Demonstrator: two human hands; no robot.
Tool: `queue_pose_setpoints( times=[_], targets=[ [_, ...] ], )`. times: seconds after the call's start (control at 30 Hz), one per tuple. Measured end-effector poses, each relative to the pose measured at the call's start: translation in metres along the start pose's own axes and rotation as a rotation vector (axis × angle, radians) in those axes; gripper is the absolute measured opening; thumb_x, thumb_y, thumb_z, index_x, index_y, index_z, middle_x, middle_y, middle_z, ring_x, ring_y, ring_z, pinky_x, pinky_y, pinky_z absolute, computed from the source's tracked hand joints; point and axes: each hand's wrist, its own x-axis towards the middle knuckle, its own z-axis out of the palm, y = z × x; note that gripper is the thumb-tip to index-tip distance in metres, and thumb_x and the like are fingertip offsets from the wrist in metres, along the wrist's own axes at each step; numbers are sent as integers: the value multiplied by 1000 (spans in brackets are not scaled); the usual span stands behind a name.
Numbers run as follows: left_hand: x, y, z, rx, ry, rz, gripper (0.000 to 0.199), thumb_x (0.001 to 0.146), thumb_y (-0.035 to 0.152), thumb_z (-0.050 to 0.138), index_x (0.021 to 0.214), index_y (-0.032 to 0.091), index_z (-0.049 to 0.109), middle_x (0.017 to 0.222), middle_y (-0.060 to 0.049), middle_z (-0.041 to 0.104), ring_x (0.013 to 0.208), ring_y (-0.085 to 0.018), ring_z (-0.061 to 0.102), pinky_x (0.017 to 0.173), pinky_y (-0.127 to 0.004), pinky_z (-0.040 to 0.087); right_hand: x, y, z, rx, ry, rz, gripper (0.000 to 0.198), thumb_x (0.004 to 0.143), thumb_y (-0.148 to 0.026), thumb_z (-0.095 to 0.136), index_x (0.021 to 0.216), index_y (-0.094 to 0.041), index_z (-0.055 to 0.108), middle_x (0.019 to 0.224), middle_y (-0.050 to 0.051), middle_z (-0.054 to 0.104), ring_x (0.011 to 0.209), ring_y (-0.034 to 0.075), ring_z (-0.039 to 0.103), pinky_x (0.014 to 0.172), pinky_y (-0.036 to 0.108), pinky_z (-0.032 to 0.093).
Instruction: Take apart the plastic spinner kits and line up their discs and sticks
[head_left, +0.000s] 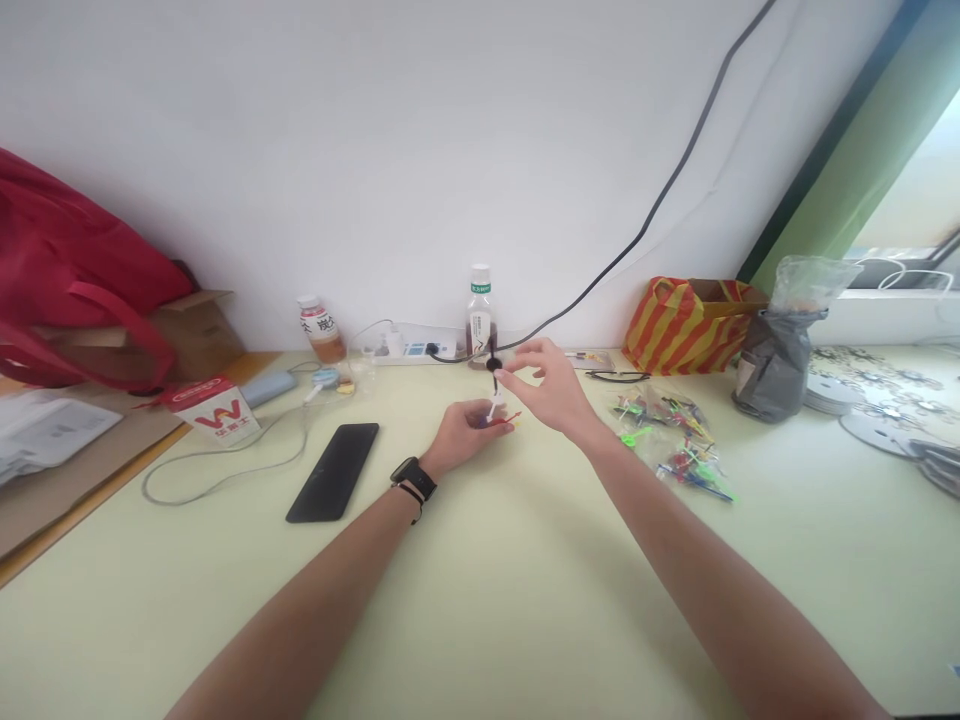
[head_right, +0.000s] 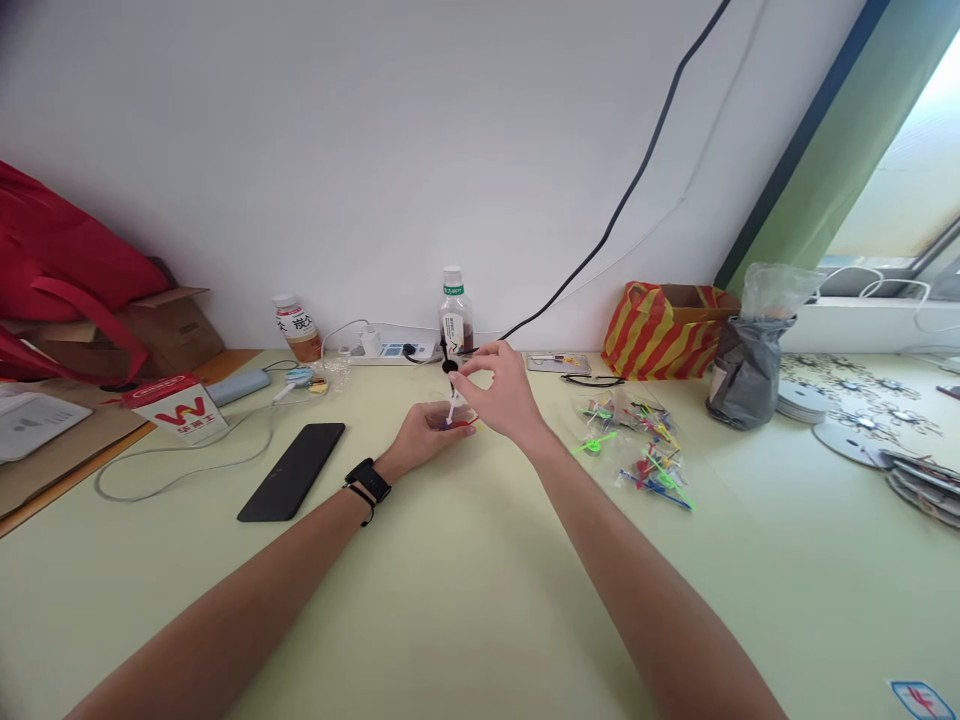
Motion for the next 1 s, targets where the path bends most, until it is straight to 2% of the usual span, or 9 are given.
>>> queue_pose_setpoints(
  times=[0.17,0.27,0.37,0.5,0.6,0.8,1.0],
  targets=[
    [1,-1,0,-67,-46,13,47,75,43,87,109,14,75,87,-4,70,76,-17,61,72,-29,49,1,6,-4,-77,-17,-27,20,89,-45,72,88,-25,75,109,6,61,112,27,56,93,42,48],
    [0,-1,0,-3,-63,28,40,78,43,84,103,13,75,83,-3,66,72,-15,56,67,-27,44,0,8,-7,-136,-71,-60,15,91,-40,70,89,-26,75,111,7,60,112,27,55,95,42,47],
    [-2,3,0,40,-70,58,36,79,46,83,94,14,75,79,-2,63,71,-14,54,64,-26,42,-1,10,-7,-210,-53,-88,13,92,-37,70,92,-25,75,118,8,58,115,28,53,99,44,44],
    [-4,9,2,14,-113,85,39,80,47,82,100,14,75,84,-3,66,75,-16,56,68,-27,44,-2,11,-8,-277,-113,-124,12,93,-29,69,85,-23,73,119,8,59,116,28,52,102,45,43],
    [-4,10,3,26,-104,86,39,84,49,78,101,14,76,85,-4,67,75,-16,56,69,-27,46,-2,8,-13,-329,-177,-134,16,94,-24,69,78,-22,71,116,7,62,115,27,53,101,43,43],
    [-3,6,2,74,-121,90,39,83,50,79,101,15,77,84,-3,68,72,-15,55,67,-27,45,-3,-4,-24,-582,-247,-112,13,96,-27,64,87,-21,70,110,9,66,108,29,56,94,44,45],
    [-2,2,2,109,-85,81,43,82,48,79,109,15,78,92,-5,72,77,-18,59,72,-29,47,-4,-10,-37,-714,-405,-62,14,95,-15,58,87,-20,68,106,9,69,103,27,61,86,38,45]
  ],
)
